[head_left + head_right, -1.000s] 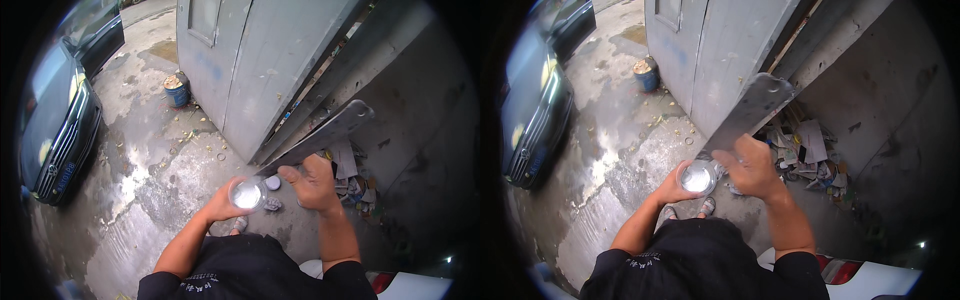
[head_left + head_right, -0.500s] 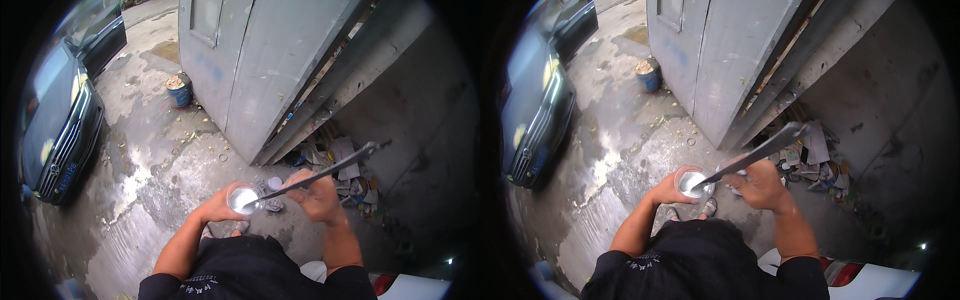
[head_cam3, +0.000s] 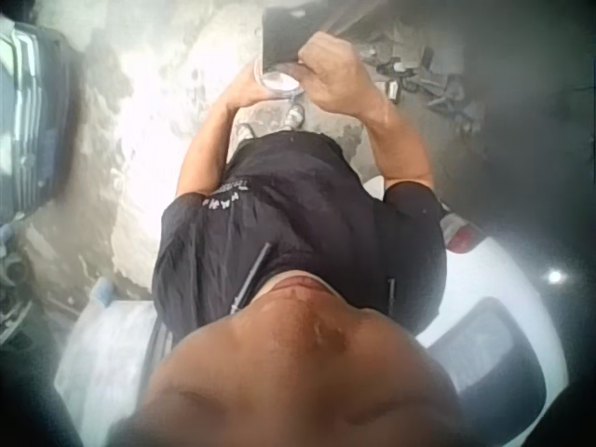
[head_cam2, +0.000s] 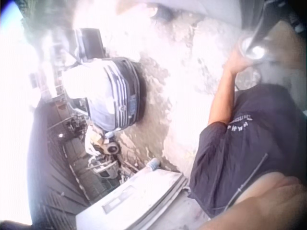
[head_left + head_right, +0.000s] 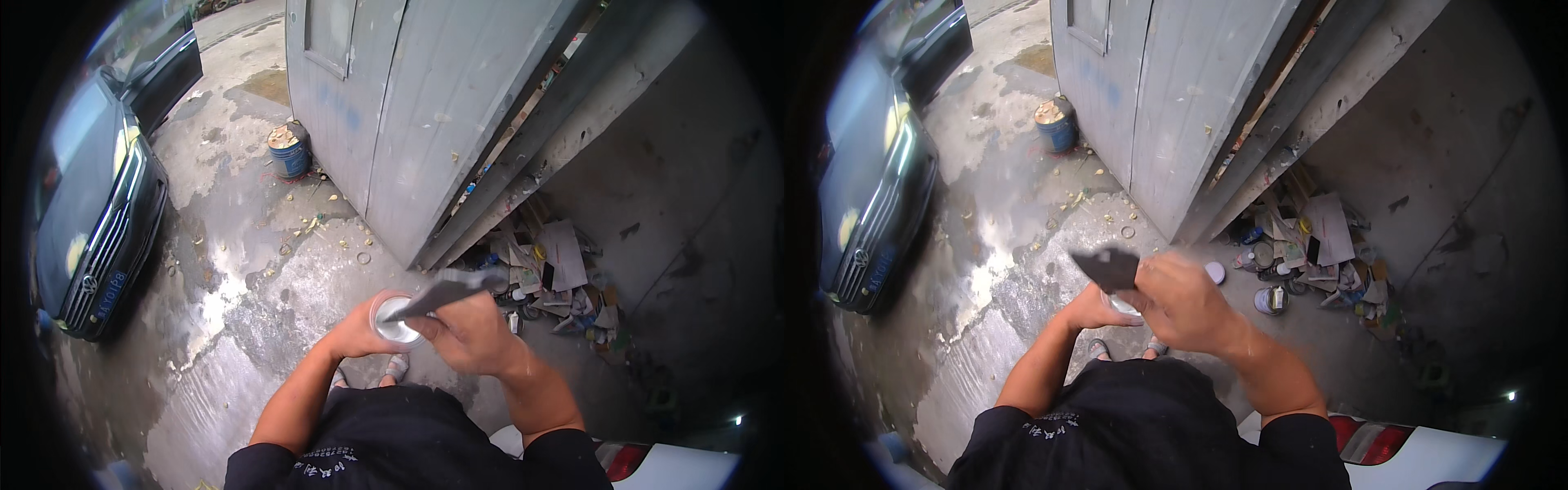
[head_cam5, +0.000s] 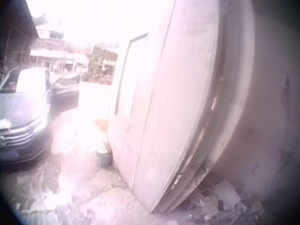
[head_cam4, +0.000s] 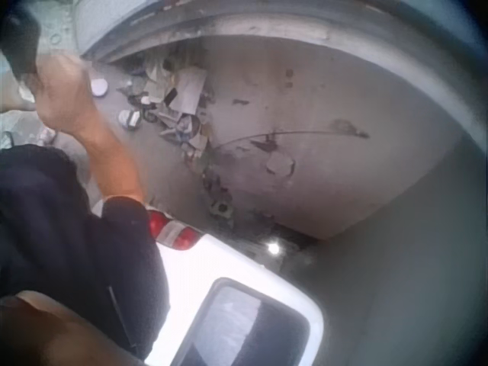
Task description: The person mixes white paint in a cup using a metal spatula and then applies some to the surface of a white vehicle.
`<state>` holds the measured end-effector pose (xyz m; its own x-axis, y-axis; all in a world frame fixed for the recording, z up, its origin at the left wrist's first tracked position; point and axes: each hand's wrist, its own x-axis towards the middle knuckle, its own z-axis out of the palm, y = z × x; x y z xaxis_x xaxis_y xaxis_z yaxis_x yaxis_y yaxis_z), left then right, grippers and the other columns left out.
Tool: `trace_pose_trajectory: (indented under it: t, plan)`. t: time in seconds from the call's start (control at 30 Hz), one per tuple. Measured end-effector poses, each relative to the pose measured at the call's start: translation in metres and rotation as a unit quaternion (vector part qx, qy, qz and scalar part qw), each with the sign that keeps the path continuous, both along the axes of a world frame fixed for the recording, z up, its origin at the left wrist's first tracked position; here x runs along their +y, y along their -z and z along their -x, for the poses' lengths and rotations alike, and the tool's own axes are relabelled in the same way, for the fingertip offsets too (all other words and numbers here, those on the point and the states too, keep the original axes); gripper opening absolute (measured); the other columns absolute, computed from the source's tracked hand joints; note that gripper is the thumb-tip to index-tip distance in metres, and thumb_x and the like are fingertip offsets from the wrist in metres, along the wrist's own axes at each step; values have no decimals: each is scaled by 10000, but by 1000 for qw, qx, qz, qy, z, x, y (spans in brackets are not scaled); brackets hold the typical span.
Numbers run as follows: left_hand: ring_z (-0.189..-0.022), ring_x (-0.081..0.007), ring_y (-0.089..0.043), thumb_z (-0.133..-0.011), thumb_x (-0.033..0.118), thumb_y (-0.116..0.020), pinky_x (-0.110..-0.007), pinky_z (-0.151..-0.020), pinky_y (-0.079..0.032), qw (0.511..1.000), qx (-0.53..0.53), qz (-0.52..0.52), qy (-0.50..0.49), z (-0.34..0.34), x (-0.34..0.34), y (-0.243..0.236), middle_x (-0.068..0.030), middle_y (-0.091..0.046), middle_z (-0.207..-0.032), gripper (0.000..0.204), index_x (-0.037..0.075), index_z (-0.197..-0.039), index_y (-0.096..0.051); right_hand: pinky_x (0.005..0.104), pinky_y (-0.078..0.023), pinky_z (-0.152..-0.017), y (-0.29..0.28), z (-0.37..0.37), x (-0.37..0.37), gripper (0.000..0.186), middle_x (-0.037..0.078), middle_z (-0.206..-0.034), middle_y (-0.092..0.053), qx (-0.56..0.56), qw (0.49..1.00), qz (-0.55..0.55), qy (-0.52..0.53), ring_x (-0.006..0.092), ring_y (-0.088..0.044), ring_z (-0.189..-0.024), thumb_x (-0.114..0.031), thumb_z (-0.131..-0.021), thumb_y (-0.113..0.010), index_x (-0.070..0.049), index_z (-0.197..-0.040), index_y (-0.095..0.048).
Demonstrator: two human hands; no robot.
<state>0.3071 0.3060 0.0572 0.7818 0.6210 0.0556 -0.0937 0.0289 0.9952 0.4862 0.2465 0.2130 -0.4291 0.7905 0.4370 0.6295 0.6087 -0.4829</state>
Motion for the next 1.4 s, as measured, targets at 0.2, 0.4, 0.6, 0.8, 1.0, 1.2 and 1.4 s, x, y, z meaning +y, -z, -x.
trace_pose_trajectory:
  t: [0.2,0.4,0.6,0.8,1.0,1.2,1.4]
  plan:
    - [-1180,-234,-551,-625,220,-883,-353,-1018,-422,988,32,-83,-126,-2,-11,-1,-126,-575,-1242,813,27,-1309,-491,354,-467,-609,-7,-36,-1,159,135,-828,-642,134,980,89,113,330,-609,-745,-41,-785,-705,-9,-918,-624]
    - [-1172,-249,-562,-640,226,-877,-364,-996,-443,977,31,-130,-164,3,-9,2,-138,-571,-1246,803,33,-1316,-490,356,-480,-630,0,-24,-3,140,141,-781,-632,130,991,-2,-24,303,-634,-731,-51,-805,-708,-18,-924,-642]
    - [-1166,-268,-565,-625,243,-879,-372,-997,-442,988,15,-101,-114,-6,-5,-1,-144,-573,-1234,800,35,-1300,-503,344,-499,-738,4,-8,10,213,149,-889,-675,29,998,48,-14,296,-650,-804,-29,-775,-737,-21,-974,-660]
    - [-1196,-259,-541,-626,233,-871,-368,-1026,-418,989,65,-104,-88,3,-6,-2,-142,-559,-1268,796,36,-1302,-499,325,-466,-584,-5,-48,5,112,121,-803,-646,213,950,173,148,296,-607,-660,-54,-811,-715,-8,-853,-622]
    - [-1212,-230,-526,-626,227,-873,-357,-1036,-406,994,72,-75,-24,9,0,-2,-118,-555,-1271,806,37,-1310,-491,373,-506,-691,12,-29,1,121,140,-892,-673,141,983,75,-89,296,-658,-762,-31,-842,-671,-2,-958,-657]
    - [-1203,-239,-537,-617,228,-871,-355,-1029,-412,995,68,-71,-34,1,-3,-5,-120,-560,-1265,799,37,-1300,-502,388,-451,-605,9,-17,12,190,158,-778,-603,95,991,64,76,337,-578,-688,-43,-779,-718,2,-944,-636]
    - [-1173,-263,-564,-622,237,-869,-361,-1008,-430,990,55,-102,-78,0,-8,7,-137,-576,-1241,784,35,-1288,-509,374,-462,-599,4,-48,-1,115,154,-805,-623,214,959,146,118,309,-604,-702,-34,-776,-715,-12,-836,-620]
